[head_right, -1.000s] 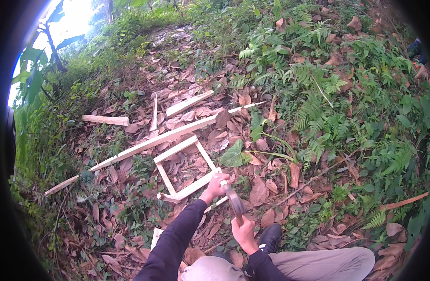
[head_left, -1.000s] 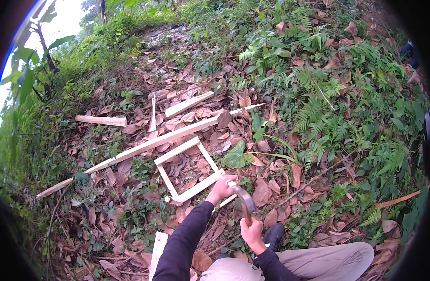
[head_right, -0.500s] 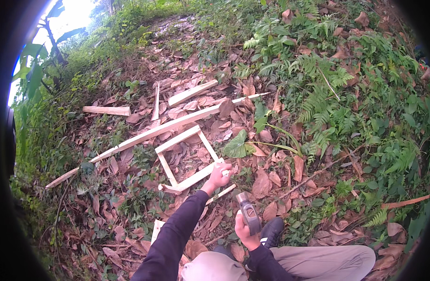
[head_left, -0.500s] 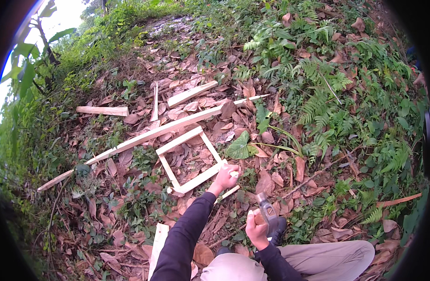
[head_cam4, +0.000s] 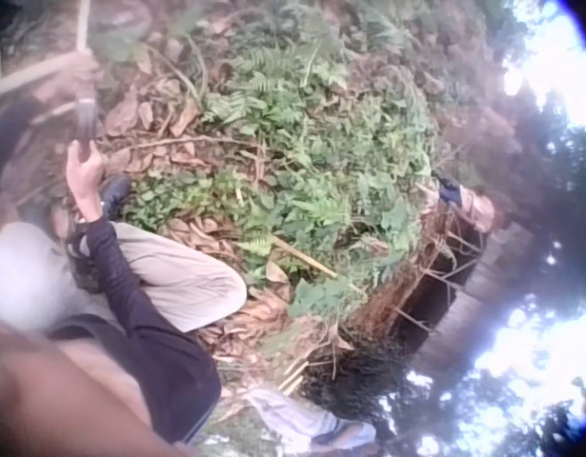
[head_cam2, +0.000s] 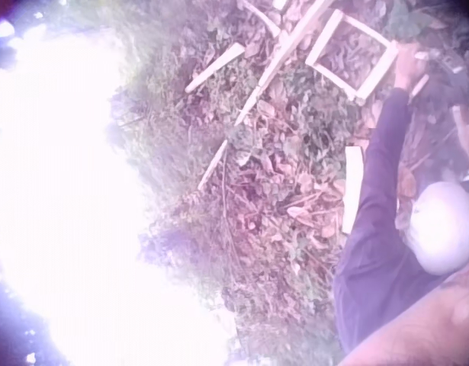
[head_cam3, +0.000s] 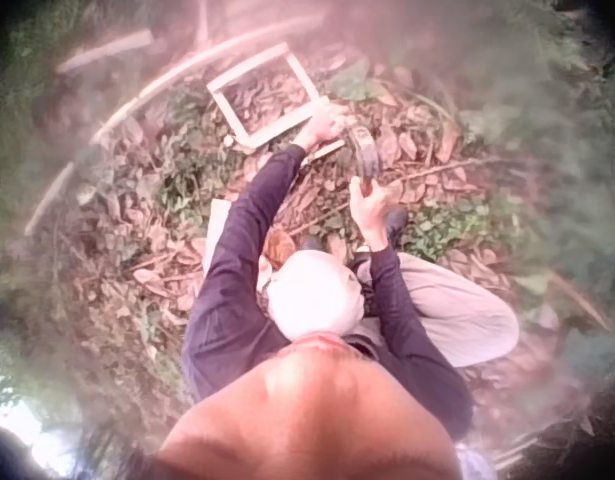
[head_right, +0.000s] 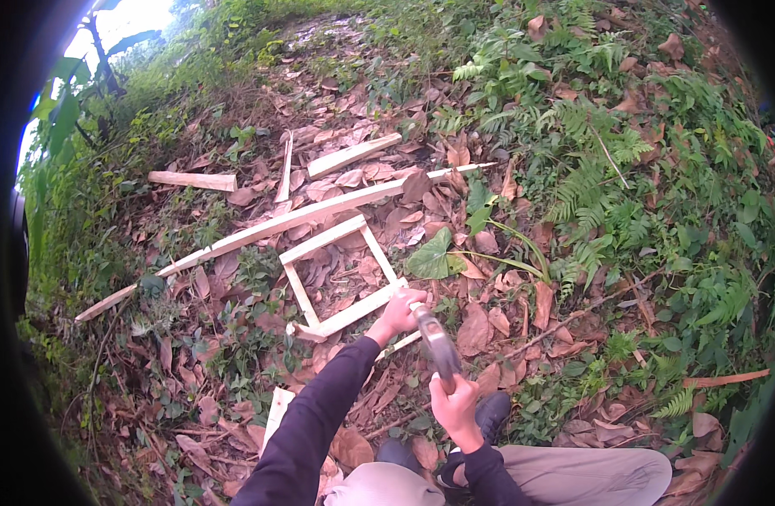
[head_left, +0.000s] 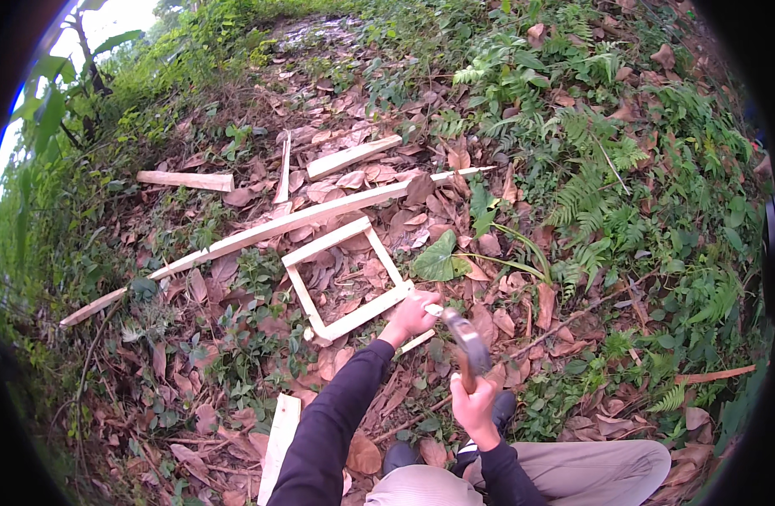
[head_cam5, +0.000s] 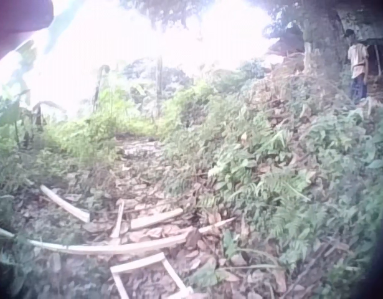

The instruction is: The person assembles a wooden frame on the forest floor using a hammer. They position wooden planks into a rectangular shape and secure them by hammering nails into the joints.

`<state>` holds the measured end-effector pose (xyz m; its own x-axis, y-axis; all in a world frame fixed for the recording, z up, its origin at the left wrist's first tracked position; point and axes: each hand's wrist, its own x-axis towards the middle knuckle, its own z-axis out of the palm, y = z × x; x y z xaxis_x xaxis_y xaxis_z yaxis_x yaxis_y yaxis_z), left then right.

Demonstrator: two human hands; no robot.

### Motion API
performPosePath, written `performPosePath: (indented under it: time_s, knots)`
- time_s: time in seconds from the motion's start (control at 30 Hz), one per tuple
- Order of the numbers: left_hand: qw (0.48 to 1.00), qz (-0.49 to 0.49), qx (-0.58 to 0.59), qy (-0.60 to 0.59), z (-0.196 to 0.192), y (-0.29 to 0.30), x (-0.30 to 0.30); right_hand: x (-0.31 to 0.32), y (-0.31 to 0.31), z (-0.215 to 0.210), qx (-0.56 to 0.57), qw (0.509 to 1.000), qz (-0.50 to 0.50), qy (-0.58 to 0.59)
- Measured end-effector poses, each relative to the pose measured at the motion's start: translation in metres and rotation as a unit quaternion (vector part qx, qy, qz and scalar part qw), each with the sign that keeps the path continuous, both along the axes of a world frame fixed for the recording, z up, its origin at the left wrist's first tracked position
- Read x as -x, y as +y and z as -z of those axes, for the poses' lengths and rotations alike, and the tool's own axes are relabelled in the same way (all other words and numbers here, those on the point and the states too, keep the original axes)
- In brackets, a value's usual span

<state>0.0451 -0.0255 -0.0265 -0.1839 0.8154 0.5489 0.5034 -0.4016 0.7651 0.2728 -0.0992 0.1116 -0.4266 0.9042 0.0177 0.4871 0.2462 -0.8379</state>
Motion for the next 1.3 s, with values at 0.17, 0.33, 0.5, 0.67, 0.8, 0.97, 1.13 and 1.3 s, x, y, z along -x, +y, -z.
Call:
performPosePath:
  time_s: [0.17, 0.33, 0.5, 0.67, 0.8, 0.97, 1.13, 1.3]
  knots:
    - [1.0, -0.014, 0.016, 0.01, 0.002, 0.006, -0.006, -0.001, -0.007, 0.027, 0.002, 0.987, 0.064, 0.146]
    - [0.999, -0.041, -0.007, -0.013, 0.0, 0.003, -0.002, 0.003, -0.007, -0.004, -0.013, 0.999, 0.009, 0.028]
    - [1.0, -0.007, -0.004, -0.012, 0.002, 0.007, -0.004, -0.002, -0.004, 0.036, 0.017, 0.998, 0.055, 0.029]
    - [1.0, 0.0, -0.005, -0.002, 0.011, 0.003, -0.004, 0.001, -0.008, 0.01, -0.06, 0.993, 0.059, 0.08]
    - [1.0, 0.0, -0.004, -0.011, 0.008, 0.012, -0.01, -0.011, -0.015, 0.062, -0.005, 0.981, 0.126, 0.147]
    - [0.999, 0.024, 0.004, 0.035, 0.004, 0.001, -0.014, -0.016, -0.013, 0.042, 0.009, 0.997, 0.074, 0.037]
    - [0.989, 0.067, 0.021, 0.128, 0.013, -0.006, -0.024, -0.018, -0.007, 0.021, 0.159, 0.945, 0.138, 0.251]
    - [0.977, 0.109, 0.022, 0.184, 0.003, -0.012, -0.031, -0.024, 0.004, 0.021, 0.216, 0.921, 0.194, 0.258]
